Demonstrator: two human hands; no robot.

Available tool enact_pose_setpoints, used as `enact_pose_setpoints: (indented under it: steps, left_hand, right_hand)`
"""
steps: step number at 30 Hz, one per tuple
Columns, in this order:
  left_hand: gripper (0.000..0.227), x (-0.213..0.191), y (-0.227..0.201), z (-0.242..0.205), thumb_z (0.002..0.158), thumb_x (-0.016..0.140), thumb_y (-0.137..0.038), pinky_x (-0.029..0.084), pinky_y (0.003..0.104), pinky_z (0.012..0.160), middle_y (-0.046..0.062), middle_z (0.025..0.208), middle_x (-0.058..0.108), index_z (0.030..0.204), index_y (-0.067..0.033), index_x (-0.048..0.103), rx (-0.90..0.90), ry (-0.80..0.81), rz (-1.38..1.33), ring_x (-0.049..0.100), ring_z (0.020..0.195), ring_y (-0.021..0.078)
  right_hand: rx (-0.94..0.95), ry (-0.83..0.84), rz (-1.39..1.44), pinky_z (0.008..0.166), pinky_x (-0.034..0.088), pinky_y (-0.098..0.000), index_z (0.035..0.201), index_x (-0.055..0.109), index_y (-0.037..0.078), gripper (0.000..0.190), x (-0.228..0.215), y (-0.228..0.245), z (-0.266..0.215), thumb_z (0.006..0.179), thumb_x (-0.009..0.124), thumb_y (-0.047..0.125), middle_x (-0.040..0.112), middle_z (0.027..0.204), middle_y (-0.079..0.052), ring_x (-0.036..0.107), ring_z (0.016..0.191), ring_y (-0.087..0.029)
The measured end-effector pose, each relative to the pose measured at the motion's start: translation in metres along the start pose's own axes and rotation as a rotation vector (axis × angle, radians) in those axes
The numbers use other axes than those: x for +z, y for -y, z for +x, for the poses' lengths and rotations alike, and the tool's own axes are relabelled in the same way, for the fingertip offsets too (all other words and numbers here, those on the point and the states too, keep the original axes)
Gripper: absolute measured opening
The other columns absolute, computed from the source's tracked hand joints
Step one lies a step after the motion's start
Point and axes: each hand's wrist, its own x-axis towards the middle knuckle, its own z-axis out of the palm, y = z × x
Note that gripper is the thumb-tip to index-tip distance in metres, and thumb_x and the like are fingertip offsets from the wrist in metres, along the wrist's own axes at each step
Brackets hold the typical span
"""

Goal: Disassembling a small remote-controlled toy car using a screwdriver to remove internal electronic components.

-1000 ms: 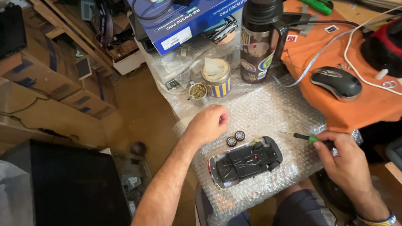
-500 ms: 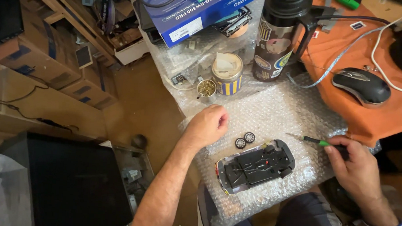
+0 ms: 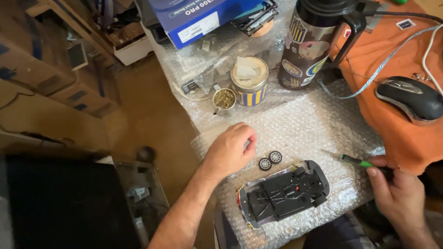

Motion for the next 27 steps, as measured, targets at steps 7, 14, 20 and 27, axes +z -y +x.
enact_pose_setpoints:
  steps: [7, 14, 20, 27]
  left_hand:
    - [0.015, 0.012, -0.006, 0.021, 0.081, 0.062, 0.003, 0.045, 0.034, 0.062, 0.004, 0.083, 0.058, 0.081, -0.0091, 0.054, 0.117, 0.043, -0.041, 0.056, 0.076, 0.0202]
    - [0.015, 0.038, -0.010, 0.057, 0.092, 0.064, 0.000, 0.050, 0.031, 0.068, 0.003, 0.083, 0.056, 0.079, -0.0063, 0.061, 0.226, 0.260, -0.012, 0.052, 0.072, 0.0146]
    - [0.013, 0.039, -0.011, 0.062, 0.099, 0.066, -0.009, 0.050, 0.027, 0.064, 0.001, 0.087, 0.054, 0.087, -0.0068, 0.072, 0.133, 0.382, -0.045, 0.052, 0.076, 0.0121]
    - [0.013, 0.029, -0.010, 0.058, 0.098, 0.065, -0.013, 0.060, 0.027, 0.086, 0.006, 0.107, 0.065, 0.107, -0.0078, 0.073, 0.062, 0.372, -0.153, 0.066, 0.090, 0.0146]
  right_hand:
    - [0.038, -0.038, -0.081, 0.097, 0.050, -0.0400, 0.120, 0.069, 0.008, 0.020, 0.005, -0.005, -0.002, 0.103, 0.067, 0.019, 0.073, 0.117, -0.006, 0.069, 0.111, -0.027]
    - [-0.013, -0.071, -0.078, 0.100, 0.050, -0.0403, 0.119, 0.069, 0.005, 0.019, 0.009, -0.012, -0.003, 0.104, 0.068, 0.016, 0.073, 0.115, -0.008, 0.069, 0.111, -0.027]
    - [-0.032, -0.074, -0.048, 0.102, 0.050, -0.0399, 0.120, 0.067, 0.005, 0.020, 0.010, -0.014, -0.004, 0.104, 0.067, 0.017, 0.073, 0.118, -0.008, 0.069, 0.115, -0.028]
    - [-0.013, -0.068, -0.023, 0.102, 0.049, -0.0388, 0.121, 0.068, 0.005, 0.021, 0.007, -0.007, -0.002, 0.104, 0.065, 0.018, 0.073, 0.118, -0.007, 0.069, 0.114, -0.027]
